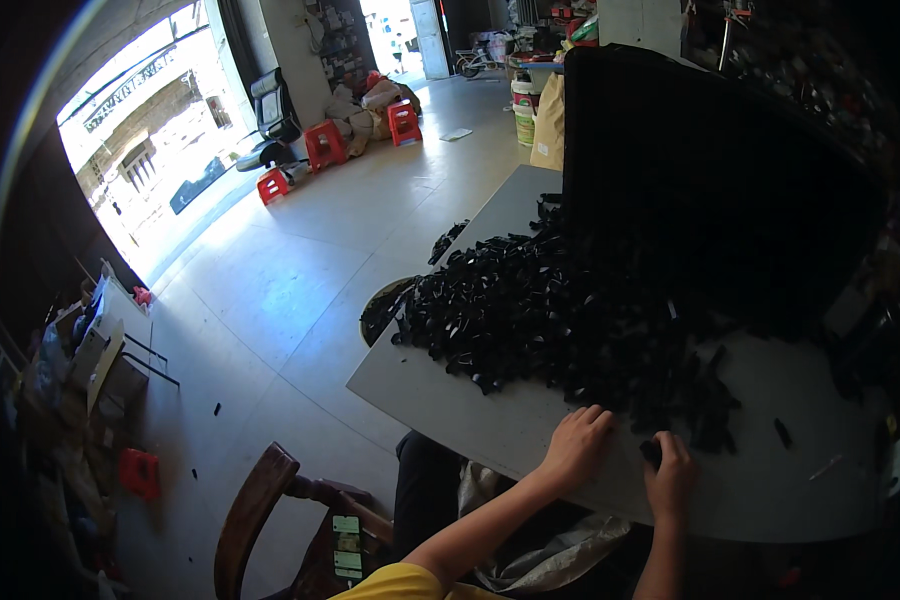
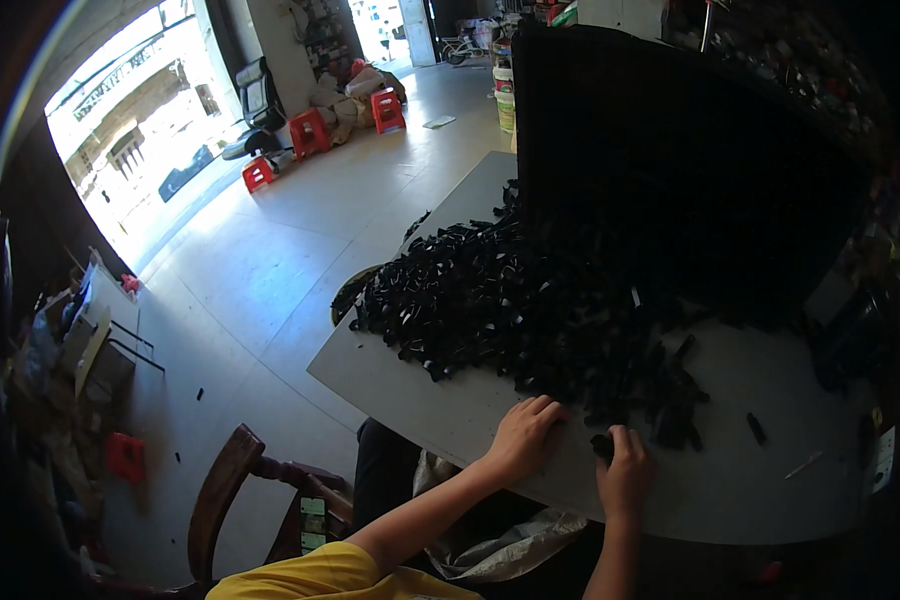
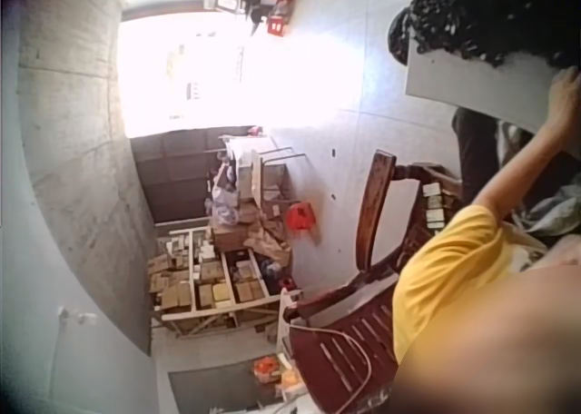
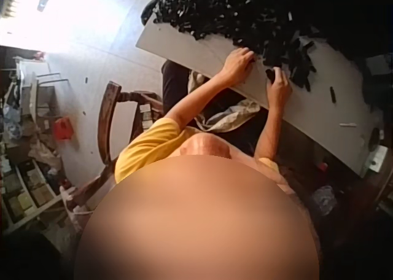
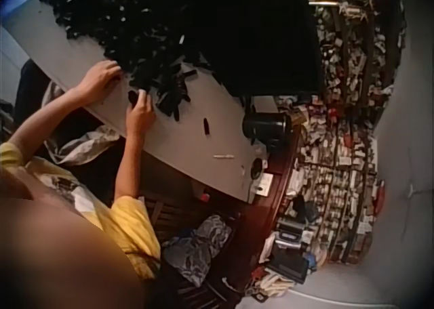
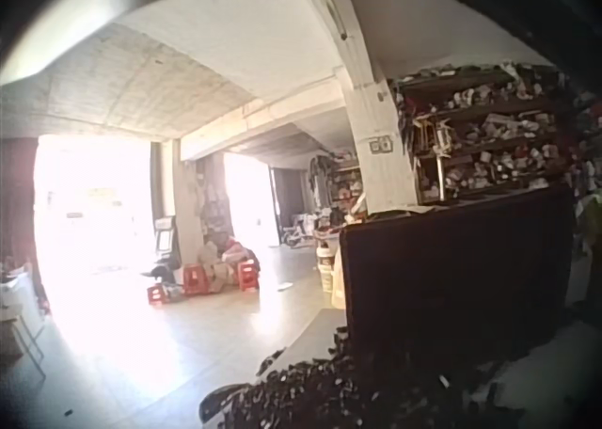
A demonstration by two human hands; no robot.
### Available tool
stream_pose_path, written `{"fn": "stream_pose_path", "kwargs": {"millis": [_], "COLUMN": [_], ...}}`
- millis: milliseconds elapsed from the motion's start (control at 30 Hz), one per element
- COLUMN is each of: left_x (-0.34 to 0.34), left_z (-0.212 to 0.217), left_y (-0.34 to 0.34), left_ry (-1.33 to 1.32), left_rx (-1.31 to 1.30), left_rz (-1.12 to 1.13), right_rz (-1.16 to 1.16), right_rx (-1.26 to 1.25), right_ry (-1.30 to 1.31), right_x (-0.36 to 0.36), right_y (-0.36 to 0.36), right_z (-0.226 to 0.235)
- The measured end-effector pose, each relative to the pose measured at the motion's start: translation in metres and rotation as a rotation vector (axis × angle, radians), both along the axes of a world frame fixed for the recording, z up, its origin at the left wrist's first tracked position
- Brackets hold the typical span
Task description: Picking up small black plastic components from a workbench and placing them into a white sack.
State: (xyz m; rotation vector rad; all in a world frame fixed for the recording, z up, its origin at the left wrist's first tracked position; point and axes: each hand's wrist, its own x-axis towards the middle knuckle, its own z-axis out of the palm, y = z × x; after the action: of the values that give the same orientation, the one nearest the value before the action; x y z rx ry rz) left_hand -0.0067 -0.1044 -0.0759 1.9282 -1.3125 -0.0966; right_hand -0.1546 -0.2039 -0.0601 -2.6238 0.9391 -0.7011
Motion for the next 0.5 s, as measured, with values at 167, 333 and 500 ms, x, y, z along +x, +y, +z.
{"fn": "stream_pose_path", "kwargs": {"millis": [167, 333, 500], "left_x": [0.0006, 0.0027, 0.0030], "left_z": [-0.0040, -0.0043, -0.0021], "left_y": [-0.0022, -0.0034, 0.0000], "left_ry": [-0.010, -0.027, -0.007], "left_rx": [0.001, -0.018, -0.002], "left_rz": [0.005, 0.004, 0.001], "right_rz": [0.003, 0.002, 0.023], "right_rx": [0.004, 0.015, 0.054], "right_ry": [-0.001, 0.029, 0.030], "right_x": [-0.0001, 0.0001, -0.0071], "right_y": [-0.0009, -0.0024, 0.0062], "right_z": [-0.0011, 0.0008, 0.0067]}}
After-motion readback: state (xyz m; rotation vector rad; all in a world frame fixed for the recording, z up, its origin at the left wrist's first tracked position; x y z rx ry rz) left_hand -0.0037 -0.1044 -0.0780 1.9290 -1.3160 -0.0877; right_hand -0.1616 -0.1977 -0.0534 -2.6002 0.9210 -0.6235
